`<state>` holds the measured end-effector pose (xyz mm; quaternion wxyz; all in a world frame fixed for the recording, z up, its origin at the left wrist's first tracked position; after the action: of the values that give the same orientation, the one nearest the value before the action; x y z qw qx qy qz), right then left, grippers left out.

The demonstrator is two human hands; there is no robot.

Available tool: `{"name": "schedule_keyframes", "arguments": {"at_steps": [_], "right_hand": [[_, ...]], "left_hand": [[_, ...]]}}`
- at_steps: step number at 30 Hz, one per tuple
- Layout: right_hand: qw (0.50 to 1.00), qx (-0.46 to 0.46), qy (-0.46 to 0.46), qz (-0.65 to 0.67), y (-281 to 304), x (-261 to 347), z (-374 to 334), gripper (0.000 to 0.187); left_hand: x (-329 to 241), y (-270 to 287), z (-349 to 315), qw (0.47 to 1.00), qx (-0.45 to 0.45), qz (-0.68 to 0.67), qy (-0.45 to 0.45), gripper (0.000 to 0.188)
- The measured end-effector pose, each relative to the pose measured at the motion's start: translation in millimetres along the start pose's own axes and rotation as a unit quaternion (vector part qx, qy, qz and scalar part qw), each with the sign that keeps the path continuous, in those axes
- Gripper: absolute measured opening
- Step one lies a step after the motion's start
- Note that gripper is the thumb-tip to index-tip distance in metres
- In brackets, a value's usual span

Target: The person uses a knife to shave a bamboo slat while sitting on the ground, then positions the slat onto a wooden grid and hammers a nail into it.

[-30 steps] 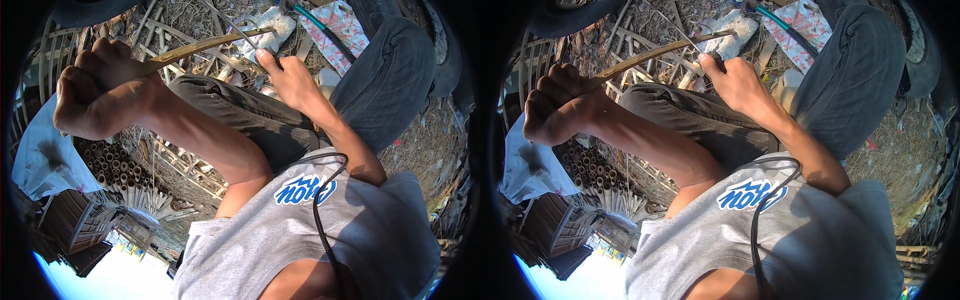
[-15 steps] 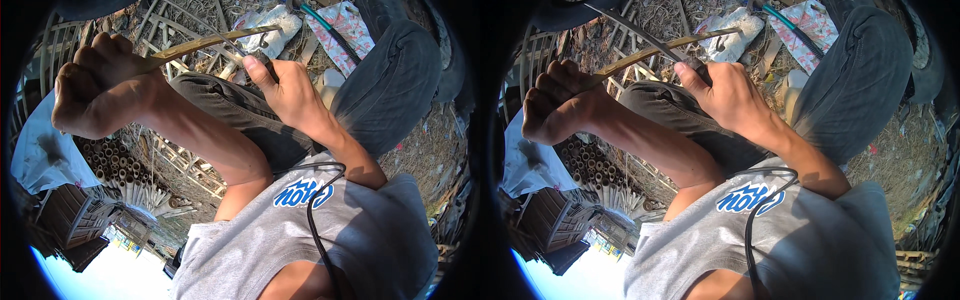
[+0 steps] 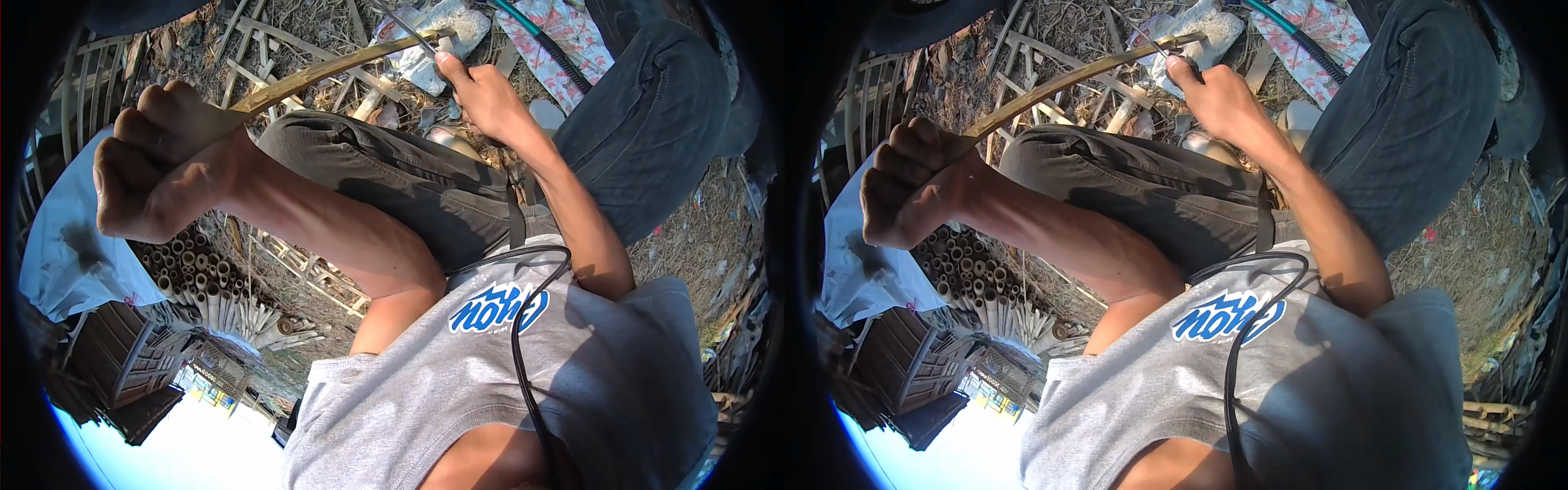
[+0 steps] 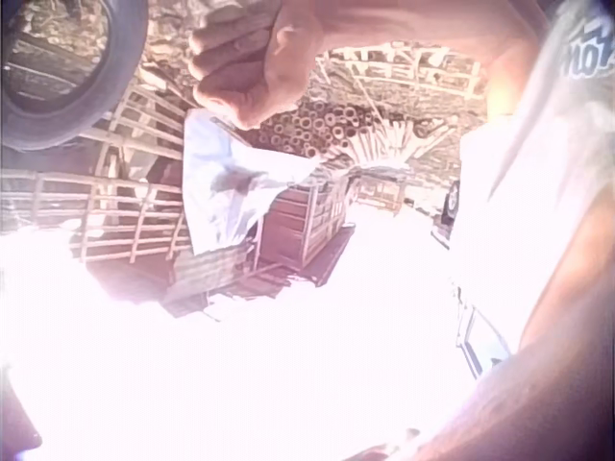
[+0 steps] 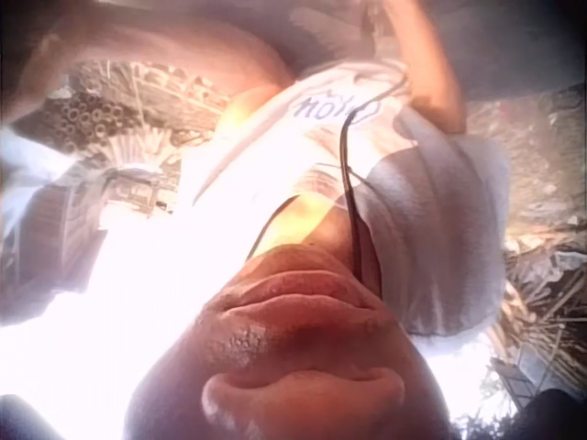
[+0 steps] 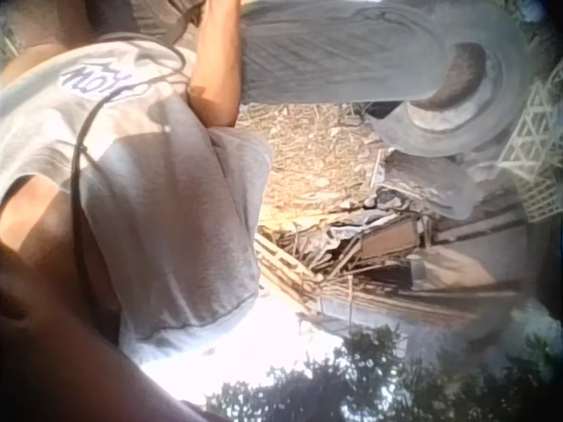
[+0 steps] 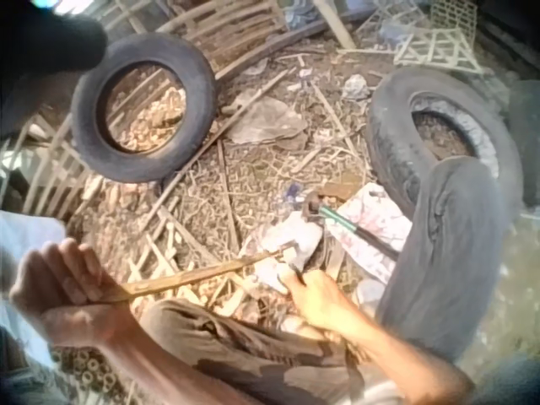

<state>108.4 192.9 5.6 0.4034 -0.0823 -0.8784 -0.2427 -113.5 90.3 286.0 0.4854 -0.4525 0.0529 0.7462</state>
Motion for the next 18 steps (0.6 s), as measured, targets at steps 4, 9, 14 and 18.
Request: {"name": "schedule_keyframes", "arguments": {"at_steps": [4, 9, 14, 18], "right_hand": [[0.988, -0.057, 0.139, 0.031, 16.3, 84.9, -44.2, 0.077], [0.996, -0.064, 0.052, -0.032, -4.2, -1.9, -10.3, 0.073], [0.989, -0.069, 0.121, 0.041, 3.3, 54.0, -39.4, 0.069], [0.997, -0.067, 0.039, 0.024, -19.3, -14.6, -11.4, 0.066]], "left_hand": [[-4.7, -2.0, 2.0, 1.000, -0.022, -0.001, -0.007, 0.037], [2.4, 4.6, 0.7, 0.998, -0.047, 0.020, 0.030, 0.035], [-4.3, -10.0, -5.4, 0.999, -0.050, 0.013, -0.001, 0.038], [-4.5, -8.1, -2.9, 1.000, 0.015, -0.006, -0.024, 0.039]]}}
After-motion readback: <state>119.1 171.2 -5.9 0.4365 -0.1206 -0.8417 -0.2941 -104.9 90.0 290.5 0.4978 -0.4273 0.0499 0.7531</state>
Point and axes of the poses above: each hand's wrist, its own z-axis towards the middle knuckle, its own y-axis out of the back of the hand, x = y × z, the point moved 9 cm from there along z, towards the middle knuckle, and after that the axes turned 12 degrees about -z, right-handed, at the moved point
